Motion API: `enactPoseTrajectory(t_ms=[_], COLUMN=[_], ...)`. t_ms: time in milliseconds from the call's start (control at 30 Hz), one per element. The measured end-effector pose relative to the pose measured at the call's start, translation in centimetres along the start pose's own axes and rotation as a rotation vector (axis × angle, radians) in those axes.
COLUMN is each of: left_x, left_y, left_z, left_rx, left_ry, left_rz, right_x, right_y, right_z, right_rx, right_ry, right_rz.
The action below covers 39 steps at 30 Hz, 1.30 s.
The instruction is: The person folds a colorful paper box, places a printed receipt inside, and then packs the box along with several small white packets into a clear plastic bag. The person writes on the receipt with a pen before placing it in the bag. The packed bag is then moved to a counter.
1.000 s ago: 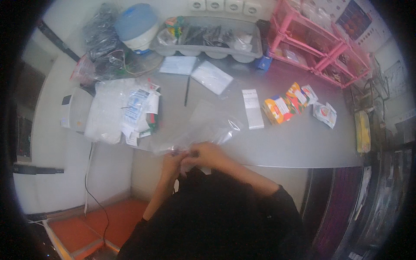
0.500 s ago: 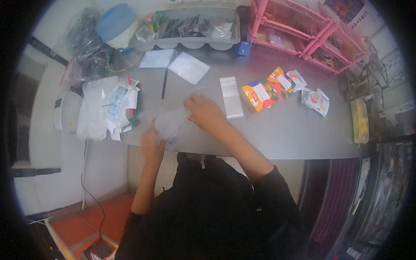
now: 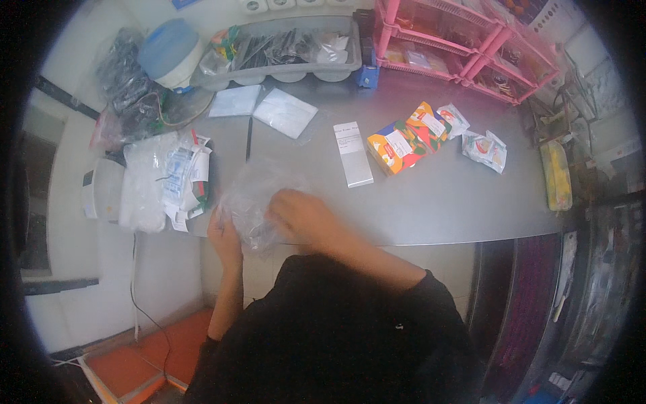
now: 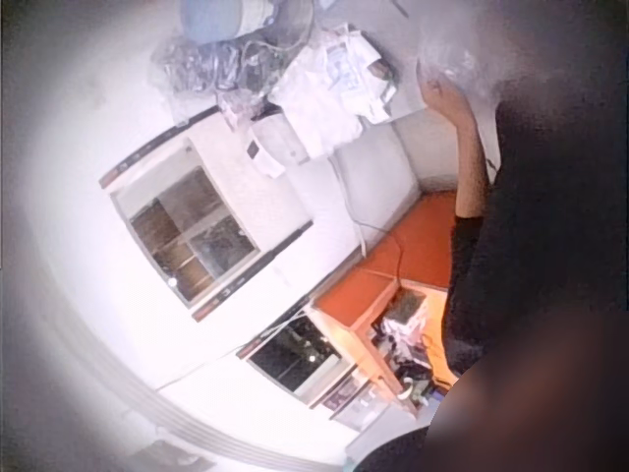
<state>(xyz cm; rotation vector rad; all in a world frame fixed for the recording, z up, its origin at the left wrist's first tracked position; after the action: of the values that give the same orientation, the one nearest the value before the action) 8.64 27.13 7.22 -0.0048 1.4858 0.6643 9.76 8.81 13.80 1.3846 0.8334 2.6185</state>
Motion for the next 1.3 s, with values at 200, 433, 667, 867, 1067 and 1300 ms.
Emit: enactPoseTrajectory(t_ms=[200,433,667,867,1067,1300], left_x=[-0.2,1.1,-1.5,-0.4,5.3,7.2], left_y=[-1.9,-3.9,0.7,-9.9,-9.7,-11.8], left_z=[0.1,-3.7,-1.5,-1.0,4.4,5.2], left_rx=[0.049,0.510,0.619,0.557,0.511,0.807], left_ry=[-0.049,0.019,-0.096,-0.363,-0.332,-0.282], left_rz=[-0.042,0.071,0.014,0.897,1.454,1.432], right_x=[1.9,-6.9,-22.1,-17.9,-14.3,-20.8], right_y=[-1.7,-6.5,-10.5,-11.1,-9.1,-9.7], right_z=[-1.4,0.5,0.2,-1.1,-3.8,-2.1], right_rx=[0.091,0.045,0.140,0.347,0.890,0.818], right_ry=[0.068,0.101,-0.602,-0.176,-0.510,-0.656], right_rz=[-0.030,-0.226,-0.463,-0.810,-0.308,-0.342])
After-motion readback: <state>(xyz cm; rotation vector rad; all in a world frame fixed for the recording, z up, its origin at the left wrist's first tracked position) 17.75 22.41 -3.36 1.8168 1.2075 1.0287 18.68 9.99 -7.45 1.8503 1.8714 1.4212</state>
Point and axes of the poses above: each hand's wrist, its own z-axis towards the middle knuckle, its own y-axis out of the back of the hand, x = y × z, the point moved 10 cm from there along z, towards the middle knuckle, and after that the axes turned 12 degrees about z, right-handed, at the moved point
